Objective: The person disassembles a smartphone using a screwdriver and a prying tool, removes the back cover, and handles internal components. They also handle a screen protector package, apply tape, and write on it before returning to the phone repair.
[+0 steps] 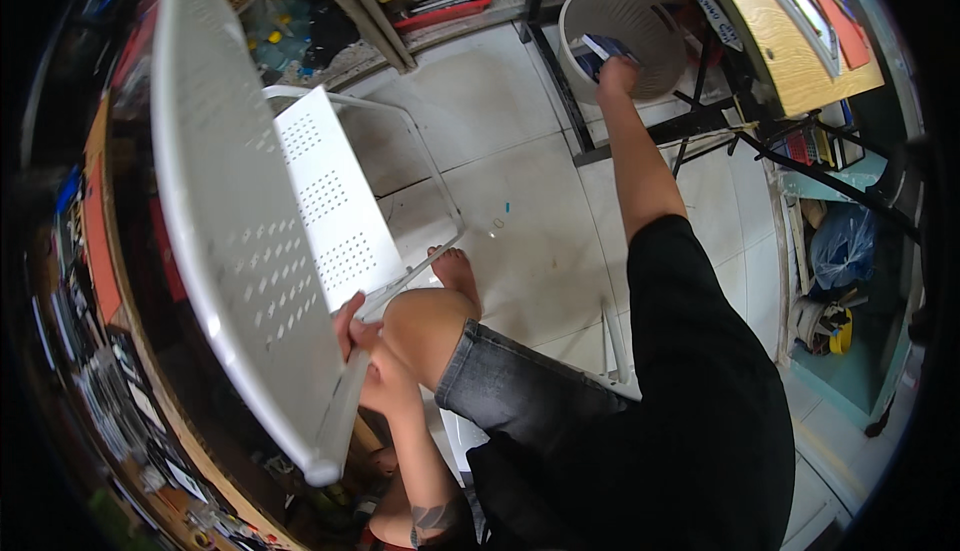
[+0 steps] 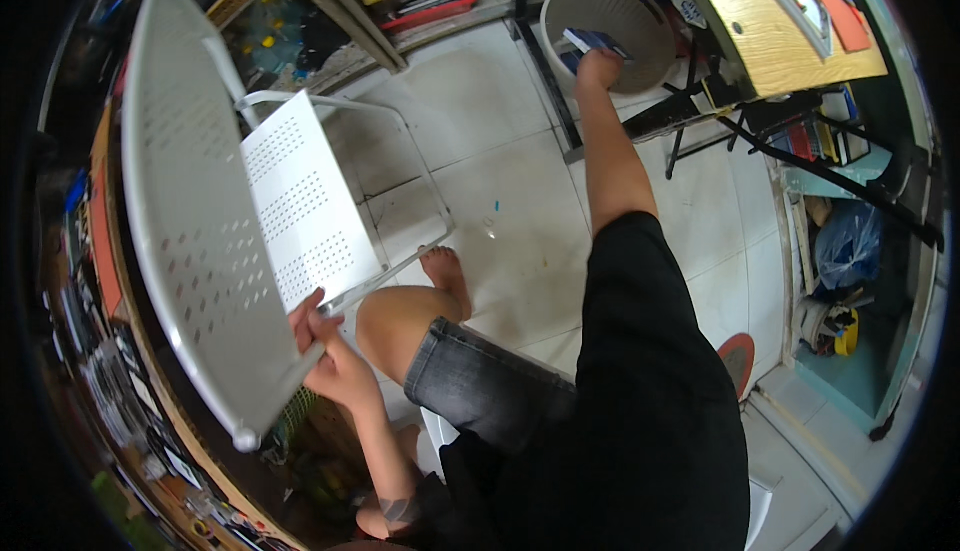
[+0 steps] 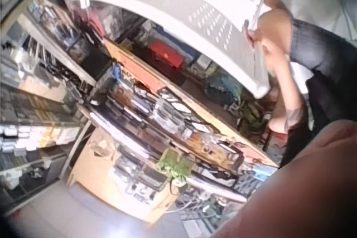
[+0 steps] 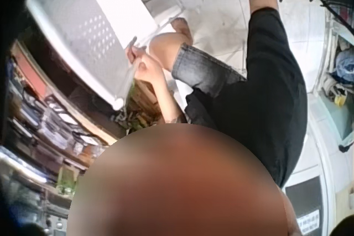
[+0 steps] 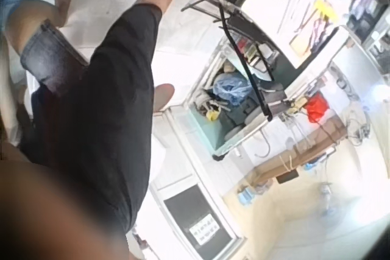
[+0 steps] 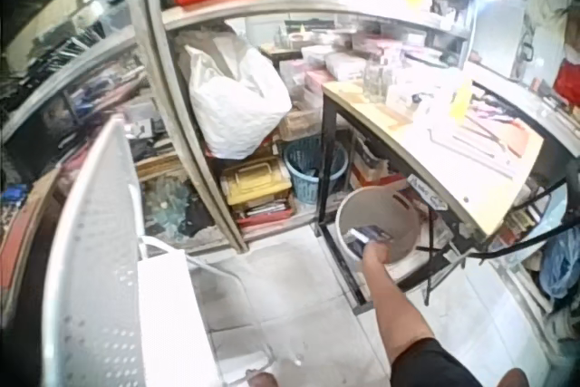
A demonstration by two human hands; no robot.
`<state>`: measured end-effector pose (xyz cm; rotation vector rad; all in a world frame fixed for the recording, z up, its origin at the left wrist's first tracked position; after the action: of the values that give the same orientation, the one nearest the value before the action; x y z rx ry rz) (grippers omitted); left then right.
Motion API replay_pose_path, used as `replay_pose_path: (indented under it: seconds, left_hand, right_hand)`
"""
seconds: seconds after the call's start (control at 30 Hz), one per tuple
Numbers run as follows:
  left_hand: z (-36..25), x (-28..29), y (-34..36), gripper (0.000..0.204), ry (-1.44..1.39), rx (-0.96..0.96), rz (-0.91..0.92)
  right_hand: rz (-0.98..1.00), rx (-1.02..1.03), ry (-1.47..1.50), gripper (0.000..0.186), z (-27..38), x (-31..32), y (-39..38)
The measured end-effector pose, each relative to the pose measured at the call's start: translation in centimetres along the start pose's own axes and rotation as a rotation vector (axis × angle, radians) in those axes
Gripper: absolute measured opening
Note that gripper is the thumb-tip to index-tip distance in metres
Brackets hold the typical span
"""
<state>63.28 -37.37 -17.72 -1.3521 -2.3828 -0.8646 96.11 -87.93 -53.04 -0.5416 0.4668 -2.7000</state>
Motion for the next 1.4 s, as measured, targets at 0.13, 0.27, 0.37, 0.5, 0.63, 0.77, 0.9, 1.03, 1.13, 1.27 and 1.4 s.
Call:
replay_pose_path:
  seconds: [0.13,0.27,0.37,0.5,0.63,0.77,0.9,1.03,1.13,1.27,1.4]
  left_hand:
    - [-0.5,1.0,-1.0,0.043,0.074,0.025,0.145]
    - [-1.5,5.2,-5.5,0.066,-0.038,0.061,0.067]
    - [-0.5,10.9,-10.9,0.058,-0.183,0.246,0.099]
    - [0.5,18.7,-18.5,0.042,-0.331,0.421,0.093]
    - [-1.0,24.4,-21.6,0.056,-0.731,0.35,-0.108]
    - [-3.8,28.7,-21.9,0.075,-1.191,0.147,-0.445]
    - [-2.2,36.1,-23.8,0.089,-1.261,0.034,-0.915]
    - [1.0,42.4,-26.6,0.088,-1.519,0.036,-1.005]
    - [3.0,46.4,-26.6,0.095,-1.404,0.064,-0.811]
    - [2.3,47.9,-24.9,0.091,-1.491,0.016,-0.707]
    - [0.0,46.4,-23.7,0.079,-1.508,0.265,-0.745]
  right_hand:
    - [0.524,-0.023,0.334,0.024,7.8,1.6,-8.8]
    - [0.865,-0.041,0.358,0.032,15.6,7.6,-21.3]
    - [0.989,0.228,0.373,0.029,21.7,14.6,-30.4]
    - [1.129,0.745,0.263,0.03,31.0,23.6,-42.8]
    - [1.663,1.009,0.325,0.026,33.4,31.7,-57.4]
    - [2.235,0.884,-0.1,0.029,22.7,37.2,-71.6]
    - [2.839,0.528,-0.661,0.02,8.4,42.4,-82.6]
    - [2.996,0.538,-1.151,0.023,1.2,44.1,-89.5]
    - [2.95,0.743,-0.894,0.022,1.3,42.3,-95.3]
    - [2.531,1.166,-0.393,0.021,5.1,41.3,-101.6]
    - [2.359,1.65,0.21,0.021,8.0,46.8,-105.5]
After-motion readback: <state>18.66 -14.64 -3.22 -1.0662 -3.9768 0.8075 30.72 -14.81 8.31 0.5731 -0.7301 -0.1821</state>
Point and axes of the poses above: each hand's wrist, its own y-axis towards the middle knuckle, its own x-axis out of the back of the hand, z = x × y, the point moved 5 cm from there along y, towards the middle knuckle, and after that the axes turned 8 degrees about -x, right-handed, at the moved point
